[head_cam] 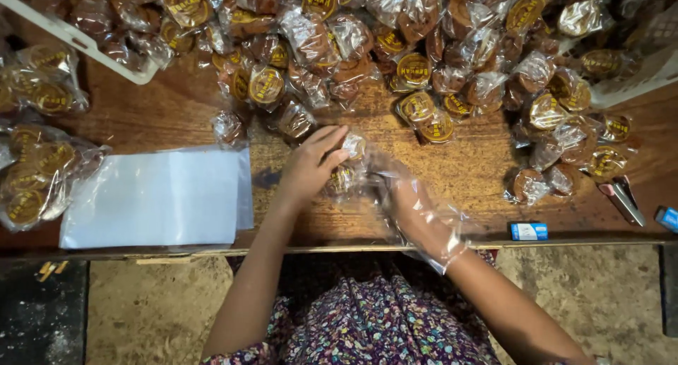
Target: Packaging individually wrapped baked goods into larger plastic bags
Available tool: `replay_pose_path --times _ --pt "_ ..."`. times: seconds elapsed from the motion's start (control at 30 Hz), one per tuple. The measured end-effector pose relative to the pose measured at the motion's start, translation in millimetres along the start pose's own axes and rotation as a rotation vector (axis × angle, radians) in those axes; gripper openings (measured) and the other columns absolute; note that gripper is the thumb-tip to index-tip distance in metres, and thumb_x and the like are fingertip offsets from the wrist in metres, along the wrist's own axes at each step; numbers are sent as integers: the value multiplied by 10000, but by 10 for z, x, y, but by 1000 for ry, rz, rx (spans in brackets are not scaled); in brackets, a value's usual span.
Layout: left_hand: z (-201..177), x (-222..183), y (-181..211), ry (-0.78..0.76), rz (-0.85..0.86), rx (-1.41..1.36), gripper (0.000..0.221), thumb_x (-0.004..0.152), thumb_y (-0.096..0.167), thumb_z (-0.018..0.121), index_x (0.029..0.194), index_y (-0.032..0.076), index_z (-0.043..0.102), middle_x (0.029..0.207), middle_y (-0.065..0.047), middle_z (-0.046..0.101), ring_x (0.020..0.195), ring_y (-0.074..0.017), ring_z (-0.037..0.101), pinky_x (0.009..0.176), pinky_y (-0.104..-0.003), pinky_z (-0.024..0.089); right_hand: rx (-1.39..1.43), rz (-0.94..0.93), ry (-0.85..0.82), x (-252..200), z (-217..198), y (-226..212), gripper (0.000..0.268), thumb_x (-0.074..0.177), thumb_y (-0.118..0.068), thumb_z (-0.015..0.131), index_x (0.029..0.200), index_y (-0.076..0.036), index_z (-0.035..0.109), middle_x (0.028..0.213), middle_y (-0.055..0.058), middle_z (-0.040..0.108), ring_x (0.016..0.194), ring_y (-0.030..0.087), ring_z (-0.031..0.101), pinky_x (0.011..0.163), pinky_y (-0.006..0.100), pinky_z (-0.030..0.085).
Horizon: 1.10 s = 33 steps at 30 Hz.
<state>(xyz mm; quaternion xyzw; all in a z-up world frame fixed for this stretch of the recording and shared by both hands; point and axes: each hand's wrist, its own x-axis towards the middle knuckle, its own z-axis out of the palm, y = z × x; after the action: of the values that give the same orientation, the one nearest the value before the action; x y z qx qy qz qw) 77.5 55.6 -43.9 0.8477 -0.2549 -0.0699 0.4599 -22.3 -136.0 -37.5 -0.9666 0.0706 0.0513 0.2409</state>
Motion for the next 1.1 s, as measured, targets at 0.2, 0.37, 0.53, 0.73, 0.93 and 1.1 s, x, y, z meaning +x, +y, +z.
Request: replay_pose_path --times 0.2,0.37,0.53,0.73,0.93,1.1 --pt "-23 248 -23 -52 -93 -90 267 872 422 784 1086 263 793 1194 -30 718 1140 -322 687 984 -453 525 -61 -176 84 585 820 927 261 887 -507 629 930 -249 626 815 -42 652 802 220 718 619 368 581" --pt "38 321 -61 -138 -221 38 282 799 416 812 999 233 733 1050 -9 693 1046 -326 696 886 -478 532 -25 -16 34 532 397 536 245 862 -567 650 789 -334 670 703 -78 697 729 197 738 613 360 568" --pt "-313 319 411 -275 -318 84 400 891 413 700 1286 385 642 1200 -88 609 1181 -417 625 1012 -534 483 553 -57 -176 178 -328 155 240 883 -340 730 1020 -144 760 970 105 788 961 306 746 879 419 568" --pt "-126 437 52 -359 -288 74 567 746 627 767 1249 372 715 1372 -185 534 1250 -487 573 1057 -567 449 783 -144 -175 106 -14 387 316 854 -295 811 1094 -95 765 1194 133 695 1017 255 682 969 407 548" --pt "-18 350 136 -292 -309 92 569 695 473 812 1237 341 697 1348 -185 519 1228 -467 577 1020 -565 466 603 -333 -323 67 -413 123 385 972 -229 642 1324 -78 677 1268 340 618 1224 562 557 1089 635 407" --pt "130 265 243 -184 -278 237 439 832 409 736 1238 278 635 1315 -174 508 1215 -453 536 995 -566 461 995 -236 -236 4 122 370 460 942 -102 679 1377 8 578 1076 168 740 905 213 703 862 374 605"
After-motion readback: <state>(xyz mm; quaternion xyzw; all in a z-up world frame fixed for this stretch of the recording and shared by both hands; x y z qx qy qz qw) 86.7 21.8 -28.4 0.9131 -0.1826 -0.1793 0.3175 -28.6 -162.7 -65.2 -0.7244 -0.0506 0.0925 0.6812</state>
